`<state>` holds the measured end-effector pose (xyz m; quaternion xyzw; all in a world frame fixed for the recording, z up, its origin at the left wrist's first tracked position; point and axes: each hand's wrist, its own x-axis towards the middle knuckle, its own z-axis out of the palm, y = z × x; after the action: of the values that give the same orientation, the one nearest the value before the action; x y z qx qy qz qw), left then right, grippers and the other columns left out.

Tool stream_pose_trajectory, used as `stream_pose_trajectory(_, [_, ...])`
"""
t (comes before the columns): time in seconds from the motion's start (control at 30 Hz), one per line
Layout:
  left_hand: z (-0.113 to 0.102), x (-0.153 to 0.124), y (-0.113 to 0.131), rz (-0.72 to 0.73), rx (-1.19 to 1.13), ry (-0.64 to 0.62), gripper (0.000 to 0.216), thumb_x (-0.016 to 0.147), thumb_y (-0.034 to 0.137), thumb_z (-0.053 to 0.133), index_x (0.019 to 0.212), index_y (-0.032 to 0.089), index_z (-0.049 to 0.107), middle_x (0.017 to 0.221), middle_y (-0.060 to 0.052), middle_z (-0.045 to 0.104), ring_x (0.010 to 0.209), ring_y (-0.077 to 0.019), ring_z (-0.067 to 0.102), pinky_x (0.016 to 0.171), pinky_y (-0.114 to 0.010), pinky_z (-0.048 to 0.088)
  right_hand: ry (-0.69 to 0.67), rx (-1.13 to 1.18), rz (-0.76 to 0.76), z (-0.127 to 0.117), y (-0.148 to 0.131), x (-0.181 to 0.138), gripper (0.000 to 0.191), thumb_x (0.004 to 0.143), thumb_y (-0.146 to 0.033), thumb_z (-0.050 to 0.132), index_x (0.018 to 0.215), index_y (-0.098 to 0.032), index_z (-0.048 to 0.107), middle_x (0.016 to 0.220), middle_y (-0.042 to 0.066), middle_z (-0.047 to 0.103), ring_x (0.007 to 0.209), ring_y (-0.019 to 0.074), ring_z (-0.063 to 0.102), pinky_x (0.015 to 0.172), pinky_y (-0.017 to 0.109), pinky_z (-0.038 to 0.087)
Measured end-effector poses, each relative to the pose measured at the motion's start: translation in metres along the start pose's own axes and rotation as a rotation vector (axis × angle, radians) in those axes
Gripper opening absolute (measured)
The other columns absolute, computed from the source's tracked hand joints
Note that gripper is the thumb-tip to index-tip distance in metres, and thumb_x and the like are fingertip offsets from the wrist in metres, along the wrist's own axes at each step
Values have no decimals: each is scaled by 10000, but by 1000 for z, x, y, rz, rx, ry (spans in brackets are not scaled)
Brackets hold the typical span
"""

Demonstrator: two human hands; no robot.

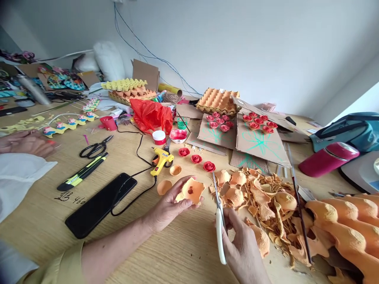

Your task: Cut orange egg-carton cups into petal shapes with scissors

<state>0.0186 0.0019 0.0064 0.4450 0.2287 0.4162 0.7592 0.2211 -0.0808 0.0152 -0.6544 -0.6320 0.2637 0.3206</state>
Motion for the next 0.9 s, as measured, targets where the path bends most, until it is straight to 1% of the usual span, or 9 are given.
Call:
stream_pose_trajectory(0.1, [-1, 1, 1, 5, 20, 23, 619, 785, 344, 784, 1323, 266, 488, 1324, -113, 562, 1154, -261, 613, 923, -413, 546, -74, -59, -66, -3, 7, -2, 291, 933, -465, 518, 870, -205, 630, 708, 3, 626, 648, 159, 591, 569, 222, 488])
stream_pose_trajectory(0.17, [-3, 1, 1, 11, 34, 24, 613, 771, 342, 795, 1301, 274, 495, 1340, -110, 555, 1190, -276, 593, 904, -413, 555, -88, -87, -87, -5, 8, -1, 297, 945, -458, 499, 844, -210, 624, 710, 5, 628, 650, 160, 595, 571, 221, 492])
stream_pose_trajectory(0.23, [-3, 1, 1, 32, 94, 34, 594, 762, 338, 803, 1278, 275, 516, 1366, -105, 548, 1249, -280, 557, 954, -414, 533, -95, -100, -100, -6, 8, -1, 305, 954, -456, 487, 826, -213, 619, 702, 3, 624, 640, 158, 592, 571, 220, 493])
stream_pose_trajectory(0.37, [-3, 0, 3, 114, 239, 67, 587, 743, 366, 820, 1261, 254, 569, 1408, -106, 549, 1325, -270, 505, 1099, -400, 421, -112, -94, -90, -5, 13, -2, 304, 961, -443, 487, 812, -210, 613, 724, 10, 640, 660, 163, 604, 569, 218, 488])
stream_pose_trajectory(0.57, [0, 1, 6, 129, 263, 47, 584, 773, 361, 798, 1293, 220, 574, 1380, -115, 596, 1325, -272, 523, 1124, -396, 391, -112, -100, -116, -5, 17, -4, 295, 958, -445, 485, 788, -219, 567, 773, 16, 666, 710, 179, 626, 594, 236, 495])
stream_pose_trajectory(0.67, [1, 1, 8, 136, 261, 41, 600, 782, 402, 785, 1307, 208, 570, 1359, -117, 615, 1317, -277, 530, 1124, -400, 388, -106, -147, -150, -3, 17, -4, 274, 964, -449, 480, 828, -229, 571, 786, 12, 675, 707, 182, 628, 641, 267, 511])
stream_pose_trajectory(0.77, [1, 2, 9, 157, 285, 56, 601, 770, 433, 788, 1282, 200, 574, 1315, -116, 635, 1285, -275, 551, 1106, -395, 403, -87, -205, -199, -1, 17, -4, 207, 957, -421, 502, 892, -241, 581, 798, 4, 672, 708, 184, 632, 665, 289, 517])
stream_pose_trajectory(0.9, [-1, 2, 6, 174, 297, 85, 586, 747, 421, 808, 1233, 204, 564, 1274, -115, 631, 1260, -266, 560, 1091, -390, 415, -41, -298, -269, 0, 17, -4, 124, 926, -372, 541, 908, -253, 569, 765, 1, 652, 671, 194, 619, 642, 313, 493])
